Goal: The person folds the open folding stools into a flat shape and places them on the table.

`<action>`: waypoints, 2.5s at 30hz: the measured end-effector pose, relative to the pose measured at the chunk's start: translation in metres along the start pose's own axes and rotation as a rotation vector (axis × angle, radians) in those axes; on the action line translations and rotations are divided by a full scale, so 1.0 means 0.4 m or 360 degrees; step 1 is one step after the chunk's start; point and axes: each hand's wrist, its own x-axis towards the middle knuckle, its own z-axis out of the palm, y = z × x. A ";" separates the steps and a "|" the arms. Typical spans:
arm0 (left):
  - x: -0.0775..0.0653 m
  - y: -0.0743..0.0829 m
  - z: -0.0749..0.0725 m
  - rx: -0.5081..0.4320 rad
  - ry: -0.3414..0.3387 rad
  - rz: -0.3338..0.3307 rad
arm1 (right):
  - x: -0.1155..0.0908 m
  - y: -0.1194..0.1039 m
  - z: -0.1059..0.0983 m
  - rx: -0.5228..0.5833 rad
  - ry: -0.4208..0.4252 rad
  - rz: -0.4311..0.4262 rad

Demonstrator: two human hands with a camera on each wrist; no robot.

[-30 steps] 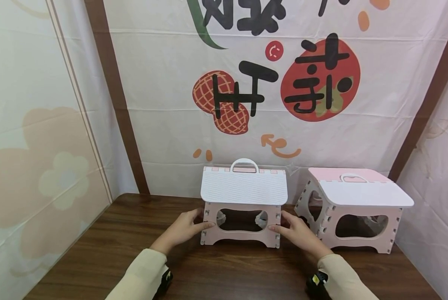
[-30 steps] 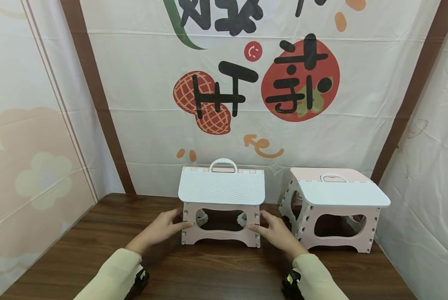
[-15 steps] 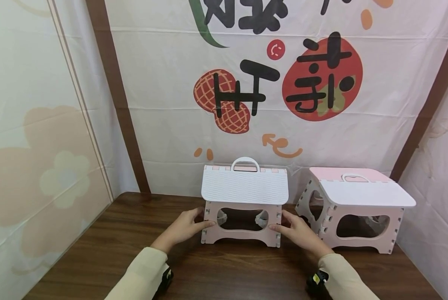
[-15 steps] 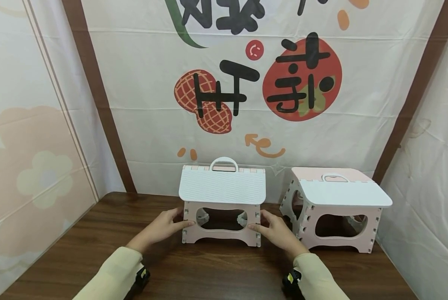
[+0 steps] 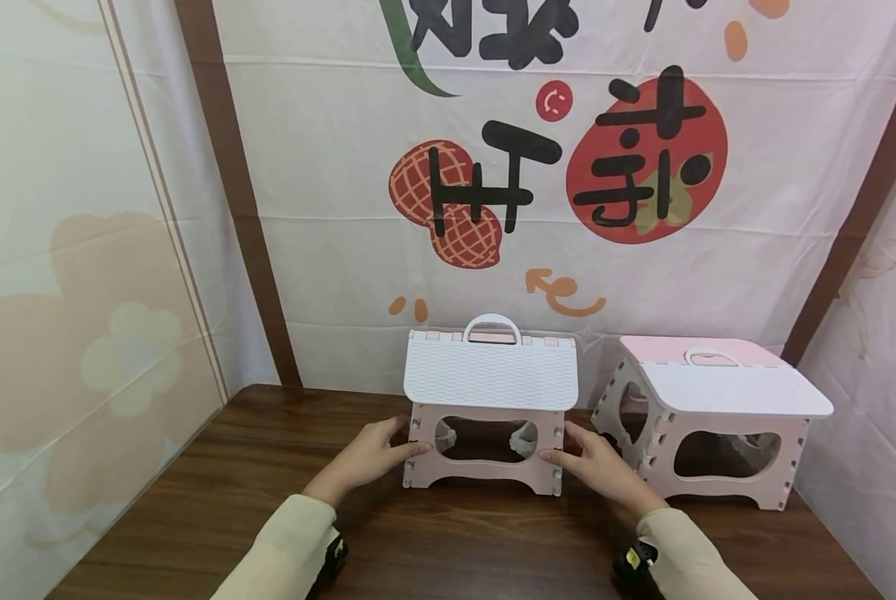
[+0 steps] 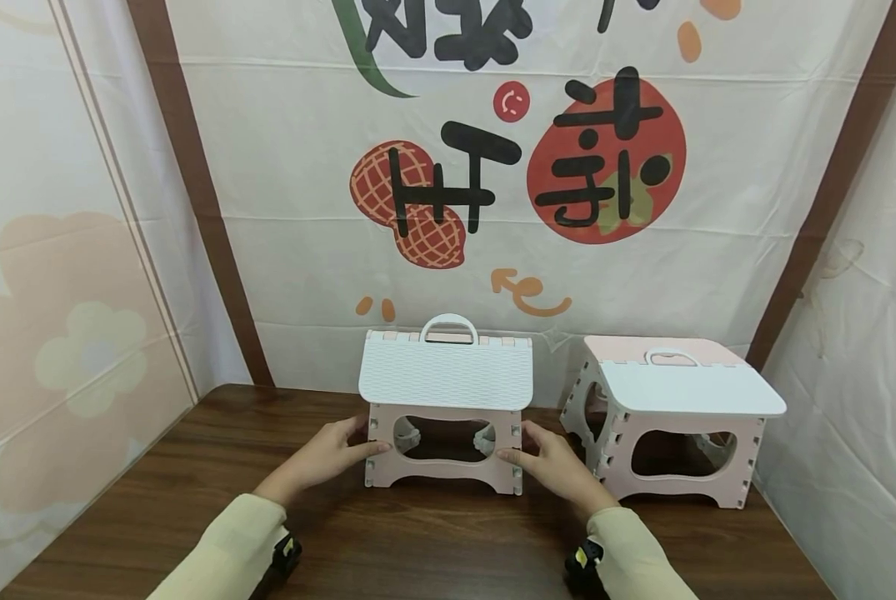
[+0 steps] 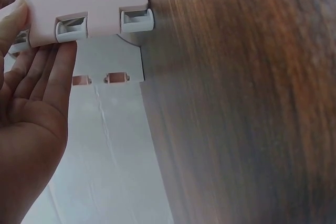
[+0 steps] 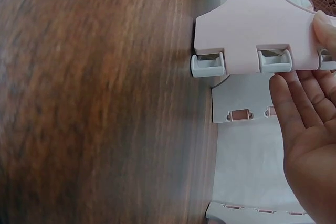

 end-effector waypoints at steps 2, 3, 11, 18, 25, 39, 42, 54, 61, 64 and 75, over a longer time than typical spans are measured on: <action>0.000 -0.001 0.001 0.0001 -0.0002 0.0000 | -0.001 0.000 0.000 0.0005 0.0001 0.0005; 0.000 -0.001 0.001 0.0004 -0.0001 0.0000 | -0.002 0.001 0.001 0.0004 -0.0001 0.0006; 0.001 -0.001 0.002 -0.0001 0.0010 0.0005 | 0.002 0.003 0.002 -0.0007 -0.0013 -0.0023; 0.003 0.002 0.001 0.0004 0.0003 0.0005 | 0.003 0.001 0.001 0.0003 -0.0013 -0.0031; 0.004 0.005 -0.001 0.0008 -0.0008 -0.0003 | 0.006 -0.001 0.002 -0.0003 -0.0019 -0.0031; 0.008 0.010 -0.003 -0.0009 0.0002 -0.0018 | 0.008 0.001 -0.005 0.0039 -0.0046 -0.0032; 0.009 0.008 -0.001 -0.0005 -0.0003 -0.0024 | 0.008 0.003 -0.004 0.0034 -0.0052 -0.0028; 0.012 0.002 0.005 -0.0002 0.0014 -0.0011 | 0.008 0.005 0.000 0.0146 -0.0079 -0.0025; 0.007 0.008 0.004 0.0032 0.0029 -0.0027 | 0.004 -0.001 0.002 0.0145 -0.0078 0.0003; 0.006 0.010 0.004 0.0040 0.0035 -0.0042 | 0.002 -0.001 0.000 0.0132 -0.0061 0.0027; -0.001 0.020 -0.011 0.0039 0.0109 -0.0068 | -0.006 -0.013 -0.016 0.0096 -0.0012 0.0033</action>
